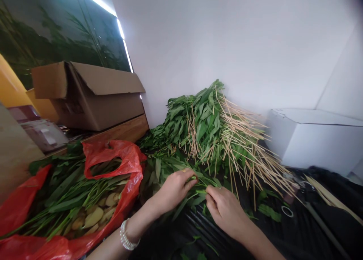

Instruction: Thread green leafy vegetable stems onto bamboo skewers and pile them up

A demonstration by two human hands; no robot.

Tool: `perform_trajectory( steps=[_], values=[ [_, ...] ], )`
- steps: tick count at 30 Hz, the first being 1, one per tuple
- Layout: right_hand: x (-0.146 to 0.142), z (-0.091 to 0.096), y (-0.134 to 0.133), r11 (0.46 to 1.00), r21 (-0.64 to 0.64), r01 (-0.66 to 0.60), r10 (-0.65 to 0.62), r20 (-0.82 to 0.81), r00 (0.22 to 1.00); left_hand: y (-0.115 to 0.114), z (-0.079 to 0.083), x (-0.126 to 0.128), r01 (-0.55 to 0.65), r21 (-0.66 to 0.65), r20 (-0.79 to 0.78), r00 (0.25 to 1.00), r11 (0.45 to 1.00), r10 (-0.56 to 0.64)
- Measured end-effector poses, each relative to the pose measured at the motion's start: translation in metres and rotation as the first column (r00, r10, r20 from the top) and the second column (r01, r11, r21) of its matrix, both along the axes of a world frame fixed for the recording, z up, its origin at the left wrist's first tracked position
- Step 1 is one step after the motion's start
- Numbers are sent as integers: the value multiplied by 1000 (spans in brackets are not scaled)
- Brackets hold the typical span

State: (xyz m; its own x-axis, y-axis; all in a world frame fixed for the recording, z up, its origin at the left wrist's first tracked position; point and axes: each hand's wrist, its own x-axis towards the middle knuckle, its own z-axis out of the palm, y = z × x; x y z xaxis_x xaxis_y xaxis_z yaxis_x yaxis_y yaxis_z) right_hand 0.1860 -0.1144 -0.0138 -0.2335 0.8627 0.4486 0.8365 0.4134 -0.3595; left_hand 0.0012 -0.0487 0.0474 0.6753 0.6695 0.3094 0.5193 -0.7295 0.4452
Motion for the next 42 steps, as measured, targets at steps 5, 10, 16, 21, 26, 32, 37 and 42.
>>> perform_trajectory(
  steps=[5,10,16,21,26,32,37,42],
  values=[
    [-1,2,-1,997,71,3,-7,62,998,-9,-11,2,48,113,-145,989,992,-32],
    [-1,4,-2,991,131,0,-7,51,999,-14,-12,6,156,130,-243,962,979,-122],
    [-3,0,0,966,256,-40,-9,191,982,-11,-18,10,150,223,-413,910,963,-47],
    [-5,2,-2,975,223,-13,-13,112,994,-15,-20,13,141,273,-403,915,952,-20],
    [-5,6,-1,988,-131,-77,1,-505,863,-20,-20,18,129,257,-253,965,958,-62],
    [5,8,9,880,-244,-406,-96,-931,352,-17,-12,14,93,-149,183,981,984,-65],
    [6,8,9,807,-315,-500,-106,-909,402,9,17,-12,207,-417,535,843,885,55],
    [-3,4,3,693,-458,-558,13,-765,644,61,41,-34,103,-592,567,759,800,322]
  ],
)
